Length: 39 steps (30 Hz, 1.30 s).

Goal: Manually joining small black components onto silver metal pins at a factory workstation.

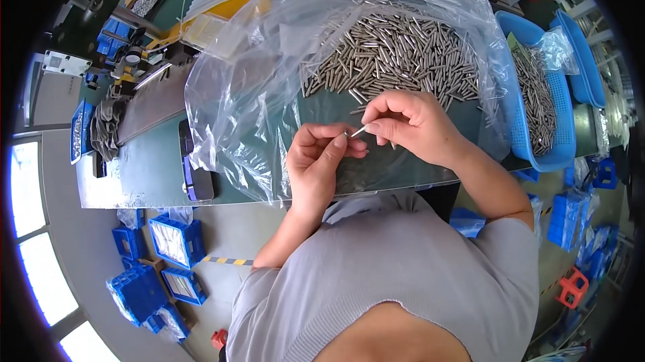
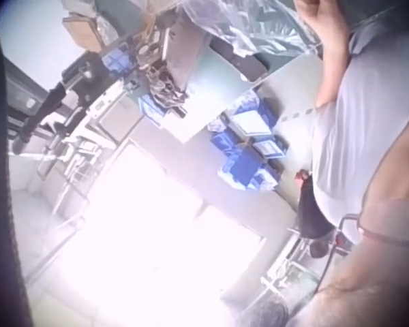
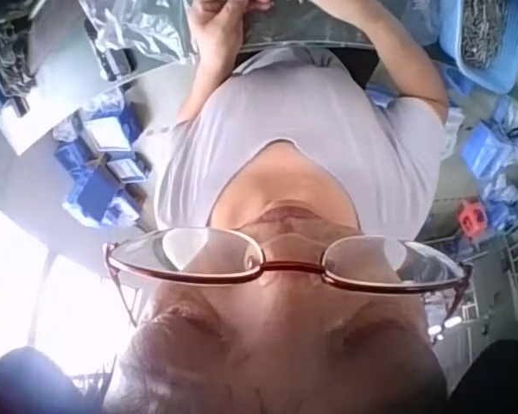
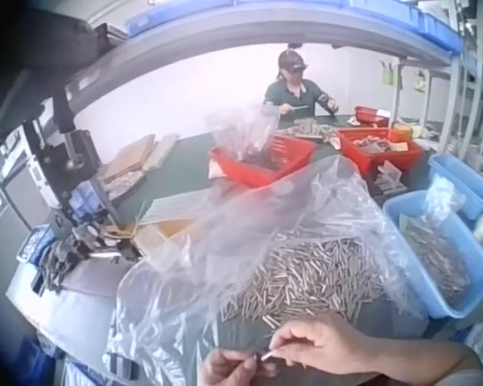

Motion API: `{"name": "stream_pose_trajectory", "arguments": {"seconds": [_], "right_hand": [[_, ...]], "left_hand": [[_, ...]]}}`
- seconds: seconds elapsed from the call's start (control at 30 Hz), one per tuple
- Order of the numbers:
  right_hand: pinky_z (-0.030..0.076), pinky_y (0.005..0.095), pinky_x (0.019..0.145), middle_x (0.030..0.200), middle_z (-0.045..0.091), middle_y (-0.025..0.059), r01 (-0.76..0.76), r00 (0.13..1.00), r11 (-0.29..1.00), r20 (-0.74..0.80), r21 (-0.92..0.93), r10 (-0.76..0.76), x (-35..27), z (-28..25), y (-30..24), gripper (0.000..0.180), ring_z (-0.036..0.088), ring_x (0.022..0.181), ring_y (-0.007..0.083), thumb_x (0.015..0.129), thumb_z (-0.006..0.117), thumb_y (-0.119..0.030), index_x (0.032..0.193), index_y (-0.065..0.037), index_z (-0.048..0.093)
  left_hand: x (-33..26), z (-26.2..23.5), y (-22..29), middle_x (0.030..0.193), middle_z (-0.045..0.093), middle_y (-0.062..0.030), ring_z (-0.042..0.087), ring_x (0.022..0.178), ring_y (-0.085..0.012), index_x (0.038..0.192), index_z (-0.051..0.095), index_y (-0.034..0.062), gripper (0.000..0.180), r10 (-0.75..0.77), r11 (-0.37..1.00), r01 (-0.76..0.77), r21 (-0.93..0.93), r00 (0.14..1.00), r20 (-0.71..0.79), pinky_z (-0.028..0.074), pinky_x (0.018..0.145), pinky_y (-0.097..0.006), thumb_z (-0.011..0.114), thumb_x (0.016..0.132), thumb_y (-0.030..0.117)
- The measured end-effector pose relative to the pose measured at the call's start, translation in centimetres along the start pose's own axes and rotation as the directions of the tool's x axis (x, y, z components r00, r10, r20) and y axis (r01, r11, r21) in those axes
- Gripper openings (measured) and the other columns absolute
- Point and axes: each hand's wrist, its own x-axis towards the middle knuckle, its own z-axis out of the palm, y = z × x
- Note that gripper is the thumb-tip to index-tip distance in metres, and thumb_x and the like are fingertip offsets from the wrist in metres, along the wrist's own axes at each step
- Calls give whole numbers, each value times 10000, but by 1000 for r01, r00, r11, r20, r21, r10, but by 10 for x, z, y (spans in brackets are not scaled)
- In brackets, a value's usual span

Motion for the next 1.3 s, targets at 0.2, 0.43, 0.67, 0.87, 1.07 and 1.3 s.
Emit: {"name": "stream_pose_trajectory", "arguments": {"seconds": [0.2,0.43,0.67,0.87,1.07,1.3], "right_hand": [[457,201,590,777,601,4,136,989,988,-53,-70,-140,4,8,6,67,573,676,67,828,634,-29,884,-14,600],[454,221,638,796,565,7,80,996,993,19,89,-82,12,14,8,83,556,729,74,792,675,-23,823,-18,598],[447,222,638,787,559,8,67,997,993,31,101,-70,12,16,15,93,550,716,80,774,696,-25,781,-19,603],[429,221,631,803,572,-3,102,992,993,-76,57,-98,10,7,13,47,524,706,79,813,649,-40,820,-34,603],[423,230,581,831,558,42,-22,993,687,-62,726,99,14,-24,9,118,524,677,109,895,488,-131,944,-30,523],[444,303,510,750,549,51,331,904,735,-26,-591,-428,19,6,24,189,550,575,159,728,691,-48,908,-76,642]], "left_hand": [[-3,-1,0,940,620,-161,650,801,-208,972,507,-52,74,-5,1000,5,-24,1000,27,563,722,-326,507,904,-24],[-2,-3,-1,930,628,-163,651,798,-207,962,516,-54,67,5,1000,-5,0,999,50,561,728,-323,512,897,-38],[-2,-2,-2,912,638,-154,654,790,-201,952,515,-53,60,14,999,-14,32,1000,23,556,735,-307,521,898,-29],[-2,-1,-3,910,634,-162,654,787,-202,952,513,-50,56,7,1000,-7,7,1000,9,555,728,-307,514,904,-21],[-1,-3,-3,939,621,-172,649,804,-214,954,510,-51,59,31,997,-30,-75,999,17,559,725,-327,508,903,-22],[0,-3,-2,945,622,-171,648,805,-214,955,509,-51,58,18,997,-18,-70,1000,9,559,726,-328,502,904,-25]]}}
